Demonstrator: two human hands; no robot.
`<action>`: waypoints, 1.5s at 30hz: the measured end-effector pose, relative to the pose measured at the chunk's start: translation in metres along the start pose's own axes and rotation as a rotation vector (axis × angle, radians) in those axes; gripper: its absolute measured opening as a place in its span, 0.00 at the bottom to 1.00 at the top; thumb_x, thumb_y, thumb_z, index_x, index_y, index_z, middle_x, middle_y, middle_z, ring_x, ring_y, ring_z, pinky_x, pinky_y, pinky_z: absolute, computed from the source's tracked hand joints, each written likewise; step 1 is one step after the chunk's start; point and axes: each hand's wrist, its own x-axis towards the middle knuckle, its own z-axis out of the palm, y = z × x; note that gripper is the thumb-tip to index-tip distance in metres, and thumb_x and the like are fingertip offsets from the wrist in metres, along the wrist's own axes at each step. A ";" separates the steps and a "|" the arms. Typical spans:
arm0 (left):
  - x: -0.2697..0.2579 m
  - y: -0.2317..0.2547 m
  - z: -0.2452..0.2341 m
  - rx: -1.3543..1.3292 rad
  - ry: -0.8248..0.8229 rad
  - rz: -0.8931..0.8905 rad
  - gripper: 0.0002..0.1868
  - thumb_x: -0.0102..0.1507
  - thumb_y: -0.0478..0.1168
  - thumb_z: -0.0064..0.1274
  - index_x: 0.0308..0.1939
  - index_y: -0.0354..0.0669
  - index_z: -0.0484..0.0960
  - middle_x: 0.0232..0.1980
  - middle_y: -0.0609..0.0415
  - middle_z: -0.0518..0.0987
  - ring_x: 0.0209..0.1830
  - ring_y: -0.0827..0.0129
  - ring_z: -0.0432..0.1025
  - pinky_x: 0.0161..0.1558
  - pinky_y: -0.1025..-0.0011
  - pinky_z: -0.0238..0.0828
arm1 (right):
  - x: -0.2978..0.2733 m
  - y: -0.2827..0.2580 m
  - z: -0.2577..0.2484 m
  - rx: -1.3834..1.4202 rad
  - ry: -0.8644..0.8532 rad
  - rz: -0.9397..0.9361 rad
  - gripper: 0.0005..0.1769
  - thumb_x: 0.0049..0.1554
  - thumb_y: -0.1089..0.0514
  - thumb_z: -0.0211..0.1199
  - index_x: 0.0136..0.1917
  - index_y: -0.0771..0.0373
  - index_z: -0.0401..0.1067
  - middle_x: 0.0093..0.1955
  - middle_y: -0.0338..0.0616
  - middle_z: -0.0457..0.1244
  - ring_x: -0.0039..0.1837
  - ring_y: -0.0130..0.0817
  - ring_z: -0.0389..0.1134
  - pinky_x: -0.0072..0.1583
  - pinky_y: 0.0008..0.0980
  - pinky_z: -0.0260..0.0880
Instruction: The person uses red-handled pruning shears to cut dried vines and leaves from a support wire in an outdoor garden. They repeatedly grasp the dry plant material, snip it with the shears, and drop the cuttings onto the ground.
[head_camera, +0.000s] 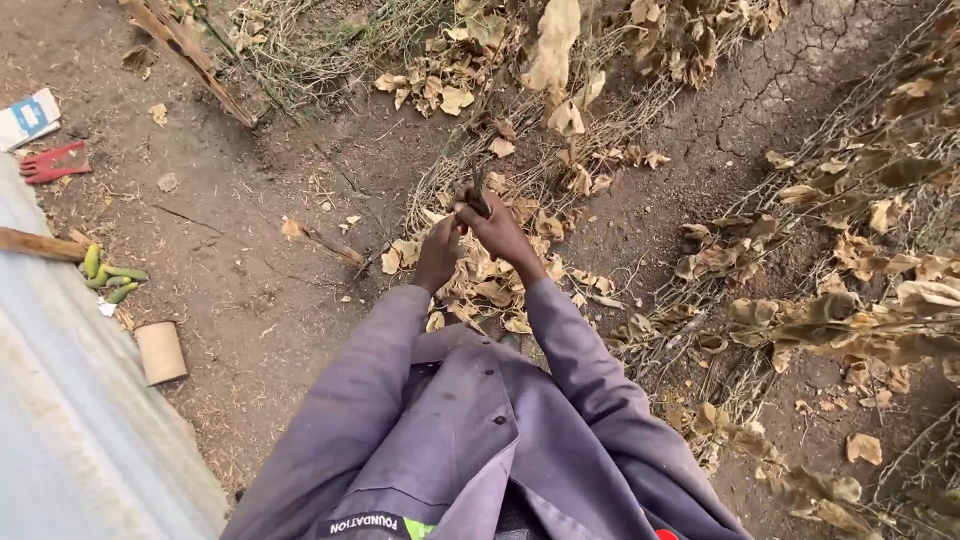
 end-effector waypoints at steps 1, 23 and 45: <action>0.000 -0.005 0.008 -0.032 0.009 -0.006 0.20 0.75 0.45 0.33 0.58 0.34 0.75 0.57 0.30 0.76 0.63 0.33 0.68 0.64 0.41 0.61 | -0.004 -0.005 -0.006 0.004 -0.002 -0.074 0.10 0.62 0.58 0.59 0.52 0.67 0.71 0.34 0.53 0.66 0.26 0.33 0.62 0.25 0.27 0.63; -0.054 0.093 -0.021 -0.350 -0.059 -0.068 0.21 0.75 0.48 0.42 0.64 0.35 0.72 0.61 0.35 0.74 0.69 0.43 0.67 0.71 0.45 0.57 | -0.052 -0.047 -0.038 -0.023 -0.253 -0.268 0.08 0.66 0.64 0.51 0.52 0.67 0.70 0.38 0.46 0.63 0.45 0.38 0.66 0.52 0.38 0.70; -0.059 0.075 -0.037 0.020 0.205 0.477 0.21 0.65 0.24 0.37 0.60 0.40 0.71 0.44 0.40 0.81 0.23 0.56 0.75 0.26 0.63 0.76 | -0.018 -0.012 -0.004 -0.562 0.365 -0.339 0.11 0.65 0.67 0.50 0.59 0.65 0.68 0.45 0.47 0.62 0.50 0.43 0.66 0.60 0.53 0.65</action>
